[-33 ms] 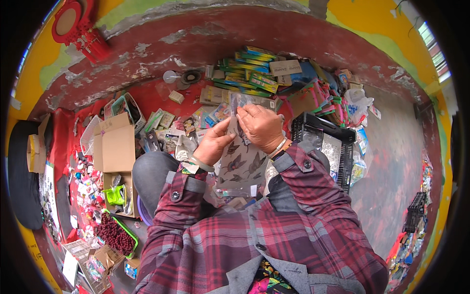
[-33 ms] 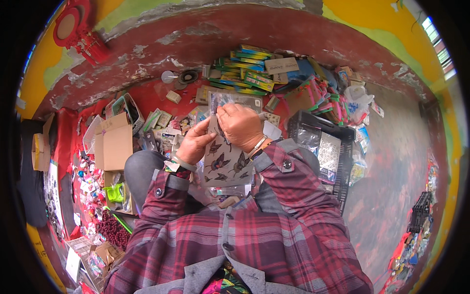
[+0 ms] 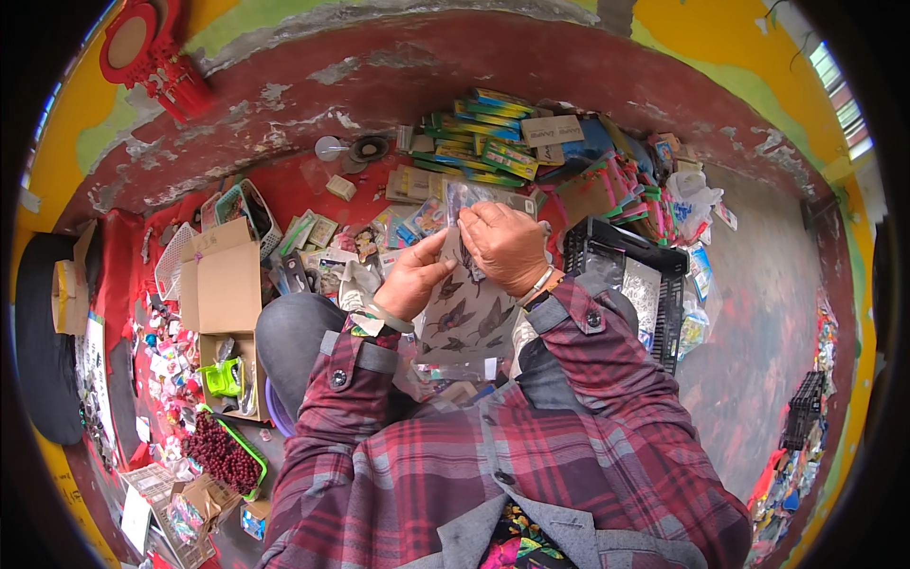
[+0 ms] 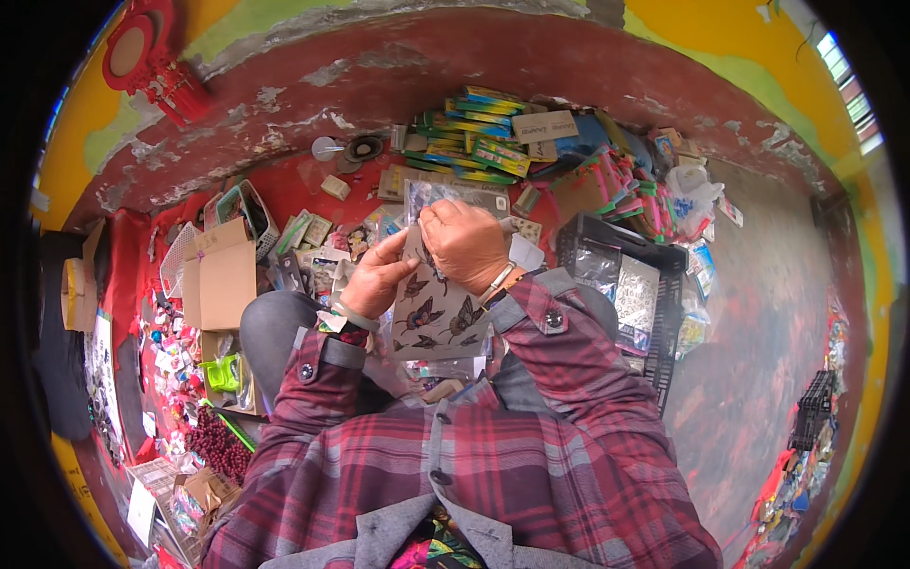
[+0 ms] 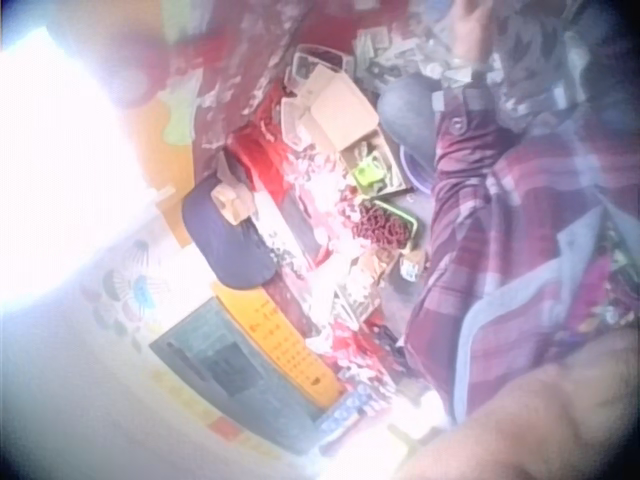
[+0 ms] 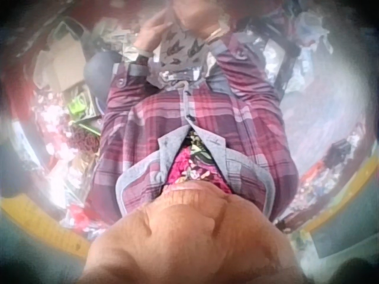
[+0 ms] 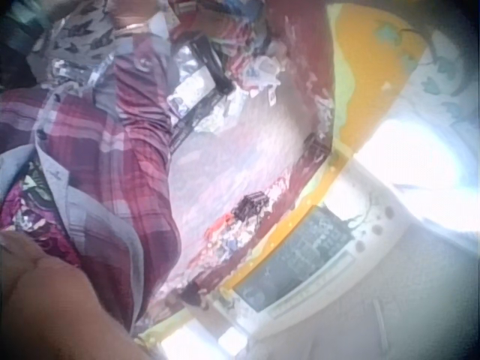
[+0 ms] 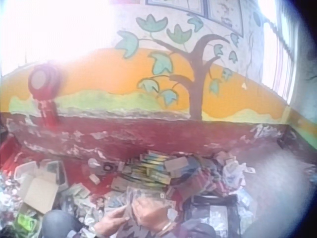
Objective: The person sits on the floor and sorts through a pile of temporary tattoo sheets. They pick up individual sheets, flip them over to inspect the designs, and place them into a black plastic crate. The person handles various designs including numbers, letters, and butterflies.
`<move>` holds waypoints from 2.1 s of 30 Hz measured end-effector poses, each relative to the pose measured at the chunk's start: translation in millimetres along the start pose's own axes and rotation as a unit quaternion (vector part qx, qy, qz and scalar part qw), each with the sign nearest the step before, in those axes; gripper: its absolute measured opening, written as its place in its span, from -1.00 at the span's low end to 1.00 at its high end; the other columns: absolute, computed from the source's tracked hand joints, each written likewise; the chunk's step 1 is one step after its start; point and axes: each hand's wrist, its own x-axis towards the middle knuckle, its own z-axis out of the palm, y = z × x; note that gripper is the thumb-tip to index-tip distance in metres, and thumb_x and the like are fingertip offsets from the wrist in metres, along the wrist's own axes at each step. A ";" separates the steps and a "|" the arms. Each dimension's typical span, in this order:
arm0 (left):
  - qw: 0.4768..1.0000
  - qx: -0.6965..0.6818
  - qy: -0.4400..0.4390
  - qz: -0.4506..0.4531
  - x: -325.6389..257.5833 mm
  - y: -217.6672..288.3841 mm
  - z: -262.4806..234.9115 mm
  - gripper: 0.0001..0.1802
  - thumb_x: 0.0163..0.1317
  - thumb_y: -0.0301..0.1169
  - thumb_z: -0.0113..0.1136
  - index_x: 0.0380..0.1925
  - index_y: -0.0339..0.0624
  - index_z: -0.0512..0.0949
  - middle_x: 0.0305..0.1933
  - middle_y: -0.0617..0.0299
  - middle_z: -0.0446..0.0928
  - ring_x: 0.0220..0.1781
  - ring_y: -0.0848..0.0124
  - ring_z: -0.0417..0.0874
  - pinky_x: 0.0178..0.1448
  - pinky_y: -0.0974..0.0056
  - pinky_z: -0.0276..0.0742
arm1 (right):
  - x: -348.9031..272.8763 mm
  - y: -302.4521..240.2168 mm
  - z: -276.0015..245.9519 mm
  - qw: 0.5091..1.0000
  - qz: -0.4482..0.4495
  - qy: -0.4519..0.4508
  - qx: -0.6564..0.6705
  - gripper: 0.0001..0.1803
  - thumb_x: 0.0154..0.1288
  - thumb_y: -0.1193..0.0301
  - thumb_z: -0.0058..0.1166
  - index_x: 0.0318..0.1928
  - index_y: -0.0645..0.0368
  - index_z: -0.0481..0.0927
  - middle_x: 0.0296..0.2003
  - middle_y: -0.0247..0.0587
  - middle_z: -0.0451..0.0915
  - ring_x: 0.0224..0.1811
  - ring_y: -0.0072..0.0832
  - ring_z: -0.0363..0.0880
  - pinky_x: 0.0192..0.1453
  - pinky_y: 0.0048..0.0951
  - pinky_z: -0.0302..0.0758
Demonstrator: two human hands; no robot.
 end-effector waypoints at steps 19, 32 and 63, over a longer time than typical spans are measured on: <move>0.957 -0.212 0.141 0.140 -6.3 42.6 -63.9 -0.54 0.19 -0.67 -0.10 0.14 -0.32 0.28 0.07 0.05 0.46 0.08 0.21 0.51 0.18 0.10 0.44 | -30.1 86.0 -25.0 0.702 0.415 -0.287 0.503 -0.60 0.27 0.11 0.06 -0.35 0.25 0.65 -0.49 -0.40 0.60 -0.40 -0.69 0.48 -0.29 -0.64 0.37; 0.918 -0.249 0.236 0.201 -5.6 37.9 -78.6 -0.52 0.16 -0.71 -0.13 0.14 -0.31 0.24 0.08 0.02 0.42 0.11 0.18 0.46 0.24 0.06 0.36 | -31.3 60.0 -17.4 0.605 0.385 -0.299 0.630 -0.76 0.22 0.33 0.14 -0.24 0.28 0.62 -0.45 -0.43 0.58 -0.48 -0.78 0.42 -0.42 -0.74 0.33; 0.974 -0.123 0.087 0.169 -8.3 45.6 -46.8 -0.44 0.08 -0.60 0.02 0.16 -0.33 0.27 0.08 0.04 0.45 0.07 0.20 0.52 0.18 0.12 0.42 | -27.6 86.9 -32.3 0.637 0.419 -0.210 0.613 -0.57 0.22 0.35 0.15 0.04 0.35 0.46 -0.21 -0.25 0.63 -0.41 -0.78 0.48 -0.32 -0.72 0.42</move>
